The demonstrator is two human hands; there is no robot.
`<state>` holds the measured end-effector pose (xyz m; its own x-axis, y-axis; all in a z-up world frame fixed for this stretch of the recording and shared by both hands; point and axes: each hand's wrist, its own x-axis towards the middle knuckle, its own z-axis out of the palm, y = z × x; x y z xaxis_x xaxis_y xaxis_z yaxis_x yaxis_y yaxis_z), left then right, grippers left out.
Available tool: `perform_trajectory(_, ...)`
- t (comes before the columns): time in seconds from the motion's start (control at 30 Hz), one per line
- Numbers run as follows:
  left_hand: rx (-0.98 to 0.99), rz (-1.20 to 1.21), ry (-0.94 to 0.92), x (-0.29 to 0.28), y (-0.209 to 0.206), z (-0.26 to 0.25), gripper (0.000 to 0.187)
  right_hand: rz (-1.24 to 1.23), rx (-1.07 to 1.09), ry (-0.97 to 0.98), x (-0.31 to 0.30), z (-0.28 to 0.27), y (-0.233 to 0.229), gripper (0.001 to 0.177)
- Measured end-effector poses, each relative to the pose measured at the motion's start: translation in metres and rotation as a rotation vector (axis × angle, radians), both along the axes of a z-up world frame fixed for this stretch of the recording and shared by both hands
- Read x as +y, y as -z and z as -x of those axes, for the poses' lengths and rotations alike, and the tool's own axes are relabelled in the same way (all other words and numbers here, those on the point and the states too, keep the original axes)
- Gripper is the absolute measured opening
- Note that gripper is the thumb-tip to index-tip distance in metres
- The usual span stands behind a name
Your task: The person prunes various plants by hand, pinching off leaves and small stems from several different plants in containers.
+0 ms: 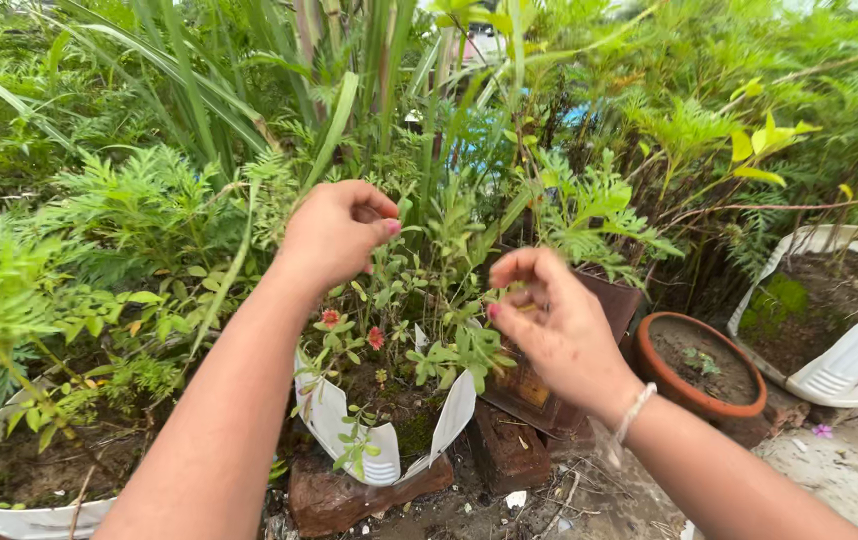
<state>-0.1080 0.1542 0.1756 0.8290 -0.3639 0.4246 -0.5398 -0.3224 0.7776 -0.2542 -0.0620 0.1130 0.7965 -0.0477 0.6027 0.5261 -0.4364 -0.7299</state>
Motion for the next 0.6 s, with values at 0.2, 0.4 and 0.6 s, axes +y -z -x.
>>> perform_trajectory(0.2,-0.298,0.102,-0.216,0.045,0.006,-0.005,0.024,0.07,0.197,0.074,0.042,0.024,-0.006,0.025)
perform_trajectory(0.4,-0.128,-0.061,-0.23,0.057,0.022,-0.01,0.016,0.127,0.31,-0.05,0.058,0.011,0.026,0.027)
perform_trajectory(0.6,0.342,-1.076,-0.097,0.018,0.062,0.02,0.022,0.65,0.482,-0.16,0.037,-0.037,0.053,0.035)
